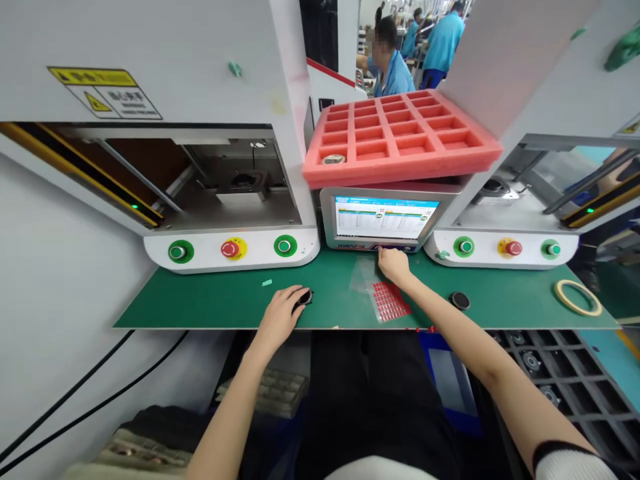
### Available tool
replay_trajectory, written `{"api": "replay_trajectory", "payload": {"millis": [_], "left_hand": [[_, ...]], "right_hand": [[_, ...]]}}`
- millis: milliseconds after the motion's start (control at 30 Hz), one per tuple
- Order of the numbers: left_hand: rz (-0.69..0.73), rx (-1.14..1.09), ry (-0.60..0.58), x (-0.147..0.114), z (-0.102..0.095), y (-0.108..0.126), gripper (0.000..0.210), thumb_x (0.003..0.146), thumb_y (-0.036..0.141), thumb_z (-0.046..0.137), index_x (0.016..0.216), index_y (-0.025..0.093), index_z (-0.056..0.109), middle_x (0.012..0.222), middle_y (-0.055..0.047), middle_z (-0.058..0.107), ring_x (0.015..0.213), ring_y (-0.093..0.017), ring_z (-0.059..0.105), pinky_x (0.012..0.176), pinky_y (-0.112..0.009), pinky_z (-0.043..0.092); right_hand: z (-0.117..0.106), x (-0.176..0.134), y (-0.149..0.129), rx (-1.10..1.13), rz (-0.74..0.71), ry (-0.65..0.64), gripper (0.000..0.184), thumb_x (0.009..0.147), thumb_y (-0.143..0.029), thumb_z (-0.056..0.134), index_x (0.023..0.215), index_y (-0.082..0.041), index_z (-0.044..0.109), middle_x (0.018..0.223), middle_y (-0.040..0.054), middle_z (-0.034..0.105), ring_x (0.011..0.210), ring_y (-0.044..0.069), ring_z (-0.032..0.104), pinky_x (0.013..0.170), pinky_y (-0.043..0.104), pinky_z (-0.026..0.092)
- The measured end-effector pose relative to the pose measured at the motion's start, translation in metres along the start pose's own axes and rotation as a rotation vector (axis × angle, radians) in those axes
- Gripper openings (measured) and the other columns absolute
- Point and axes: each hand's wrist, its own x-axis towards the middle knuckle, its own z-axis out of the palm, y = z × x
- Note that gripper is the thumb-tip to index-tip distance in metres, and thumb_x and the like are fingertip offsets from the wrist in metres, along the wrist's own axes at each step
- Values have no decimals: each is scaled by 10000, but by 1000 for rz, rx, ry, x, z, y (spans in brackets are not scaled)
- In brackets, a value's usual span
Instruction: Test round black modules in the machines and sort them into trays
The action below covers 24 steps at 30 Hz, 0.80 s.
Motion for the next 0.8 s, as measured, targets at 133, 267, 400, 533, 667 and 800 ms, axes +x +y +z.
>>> {"api": "replay_trajectory", "payload": {"millis": [133,267,400,533,667,800], "left_hand": [[-76,-161,44,3,5,3,362,850,300,584,1188,191,653,1234,-147,651,1183,-330,588,1072,-551,439],[-175,-534,20,-17,13,36,462,970,445,400,1290,154,565,1221,-157,670,1006,-251,711,888,-414,589],[-343,-1241,-55,-55,27,96,393,879,509,607,1065,170,675,1017,-130,746,784,-213,741,697,-296,622],[-264,-1270,66,-95,43,145,243,853,402,701,968,188,705,893,-56,735,693,-173,717,624,-275,623],[-12,-1047,230,-119,46,163,163,921,211,625,1064,224,703,932,-14,724,804,-128,710,702,-210,599],[187,-765,283,-125,36,165,218,894,131,646,1087,216,700,936,-10,723,819,-97,676,725,-162,544]], "right_hand": [[-2,-31,-6,158,47,88,271,995,-351,525,983,-121,668,970,90,694,892,185,676,836,370,560],[4,-101,-19,385,-64,141,362,1013,-316,422,795,-155,662,725,76,695,722,183,691,730,295,553],[13,-170,-39,793,-160,336,87,929,-268,574,955,-213,637,921,40,721,808,163,706,746,283,596],[14,-211,-56,1271,-268,546,145,852,-116,682,914,-237,632,886,17,704,831,158,697,722,290,607],[6,-231,-57,1453,-348,541,268,794,19,700,891,-224,642,860,5,705,802,127,679,706,254,586],[-1,-242,-52,1514,-366,472,296,776,32,716,908,-223,643,860,6,708,790,129,677,682,253,592]]}}
